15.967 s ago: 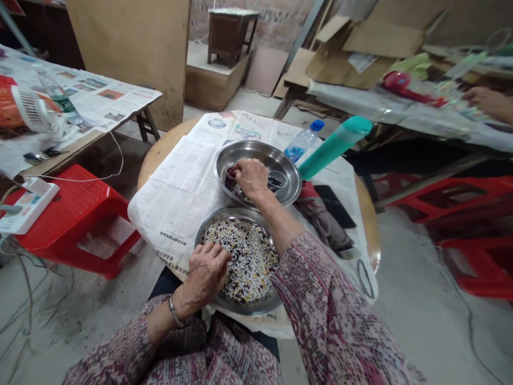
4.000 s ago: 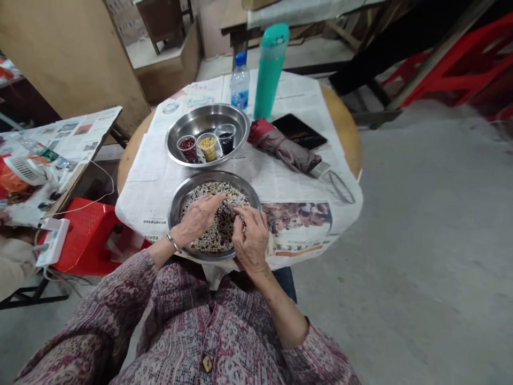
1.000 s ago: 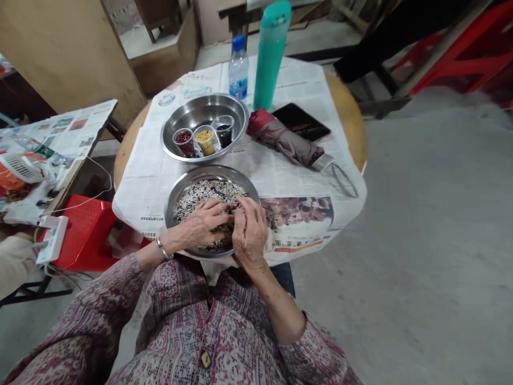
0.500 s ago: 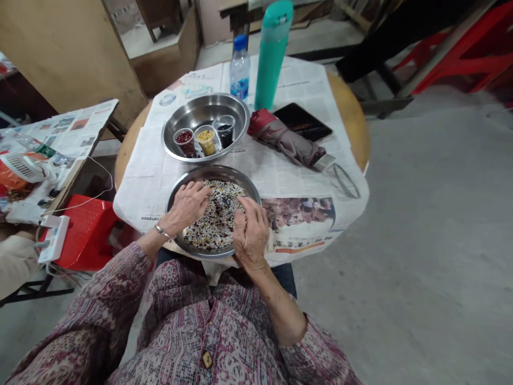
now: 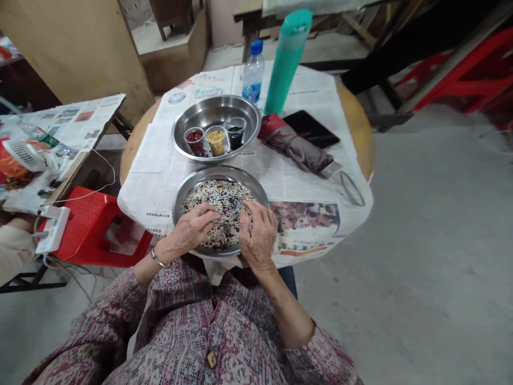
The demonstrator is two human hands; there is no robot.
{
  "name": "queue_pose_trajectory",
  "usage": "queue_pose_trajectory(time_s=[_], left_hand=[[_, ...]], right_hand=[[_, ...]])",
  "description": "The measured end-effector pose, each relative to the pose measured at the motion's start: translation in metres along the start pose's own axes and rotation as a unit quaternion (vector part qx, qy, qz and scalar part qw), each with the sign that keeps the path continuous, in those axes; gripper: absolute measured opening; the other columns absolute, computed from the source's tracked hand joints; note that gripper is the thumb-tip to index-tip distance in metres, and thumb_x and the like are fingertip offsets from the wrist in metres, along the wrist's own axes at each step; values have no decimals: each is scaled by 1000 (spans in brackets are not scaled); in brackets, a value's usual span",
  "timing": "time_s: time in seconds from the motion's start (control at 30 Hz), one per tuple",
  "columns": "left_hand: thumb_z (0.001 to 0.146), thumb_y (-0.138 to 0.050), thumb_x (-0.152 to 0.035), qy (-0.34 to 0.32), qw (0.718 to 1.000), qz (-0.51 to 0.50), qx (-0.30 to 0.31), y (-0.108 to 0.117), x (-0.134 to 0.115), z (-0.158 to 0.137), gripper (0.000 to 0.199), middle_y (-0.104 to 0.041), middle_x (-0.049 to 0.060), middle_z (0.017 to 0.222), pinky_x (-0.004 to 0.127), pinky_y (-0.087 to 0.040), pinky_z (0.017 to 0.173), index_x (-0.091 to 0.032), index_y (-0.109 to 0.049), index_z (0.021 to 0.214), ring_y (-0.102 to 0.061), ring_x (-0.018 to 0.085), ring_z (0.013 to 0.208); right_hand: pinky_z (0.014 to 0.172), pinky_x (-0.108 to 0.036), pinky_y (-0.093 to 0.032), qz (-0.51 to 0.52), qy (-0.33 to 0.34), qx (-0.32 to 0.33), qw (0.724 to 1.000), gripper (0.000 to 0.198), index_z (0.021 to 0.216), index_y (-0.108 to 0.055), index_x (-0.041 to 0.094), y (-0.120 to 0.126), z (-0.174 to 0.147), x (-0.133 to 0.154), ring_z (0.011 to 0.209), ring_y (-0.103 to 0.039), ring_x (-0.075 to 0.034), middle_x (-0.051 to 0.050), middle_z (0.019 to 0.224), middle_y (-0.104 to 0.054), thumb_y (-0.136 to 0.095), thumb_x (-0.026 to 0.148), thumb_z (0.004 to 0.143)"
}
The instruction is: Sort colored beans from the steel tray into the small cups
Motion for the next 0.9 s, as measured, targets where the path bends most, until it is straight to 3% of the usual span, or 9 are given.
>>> queue_pose_trajectory(time_s=[0.1,0.2,0.33,0.4,0.5,0.6,0.7,0.8,0.9], left_hand=[[99,-44,-12,50,995,27,-84,21,18,-8,18,-60,4,97,35,-53,91,-19,-60,101,-59,17,96],[100,-46,-16,79,986,28,-143,34,26,-24,15,-63,4,94,35,-52,87,-19,-61,98,-59,18,91],[98,-48,-17,70,980,6,-185,33,26,-44,13,-67,4,93,35,-48,86,-19,-61,100,-60,18,90],[96,-48,-15,54,978,-11,-202,29,26,-50,14,-67,4,87,36,-48,86,-19,-61,99,-60,18,87],[92,-47,-12,42,974,-34,-218,25,29,-55,17,-65,3,81,37,-48,85,-19,-61,95,-60,18,82],[90,-46,-11,43,971,-40,-231,25,31,-57,17,-64,2,76,36,-47,84,-19,-61,92,-59,18,77],[90,-45,-12,42,969,-42,-239,27,30,-57,17,-62,2,73,36,-48,84,-19,-60,88,-58,17,74],[89,-45,-13,42,967,-41,-248,28,29,-58,17,-61,2,72,37,-48,84,-19,-60,87,-57,18,73],[87,-44,-12,39,965,-39,-258,27,30,-60,19,-59,2,71,38,-49,83,-19,-62,88,-57,18,73]], right_hand=[[109,-51,-33,-101,44,40,993,31,116,-65,20,-2,3,13,111,-58,-25,-9,116,-70,-46,38,99],[114,-57,-22,-154,133,115,972,31,118,-64,22,-12,7,39,114,-55,-27,-8,118,-68,-56,41,94],[106,-50,-38,-87,282,327,898,30,116,-66,26,-54,-12,79,118,-52,-27,-8,125,-64,-65,30,87],[103,-49,-42,-57,318,387,864,29,111,-68,25,-69,-21,87,119,-52,-28,-9,125,-63,-64,21,83],[95,-45,-48,-62,311,383,868,28,106,-70,23,-81,-13,77,109,-57,-26,-10,116,-66,-58,12,83],[86,-40,-51,-96,268,338,897,29,101,-71,23,-86,12,52,99,-60,-25,-9,103,-69,-50,9,86],[89,-39,-51,-101,231,295,922,31,105,-70,21,-89,36,39,100,-61,-25,-9,102,-69,-47,11,89],[93,-45,-49,-98,239,280,924,29,117,-66,20,-101,39,55,107,-58,-28,-12,115,-66,-54,26,91],[93,-44,-50,-61,281,314,905,34,120,-64,19,-116,23,84,111,-56,-29,-14,121,-63,-62,30,88]])
Point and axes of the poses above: each hand's wrist, its own z-axis towards the middle knuckle, its own y-axis out of the back of the hand, x = y × z, the point moved 10 cm from there along z, towards the middle knuckle
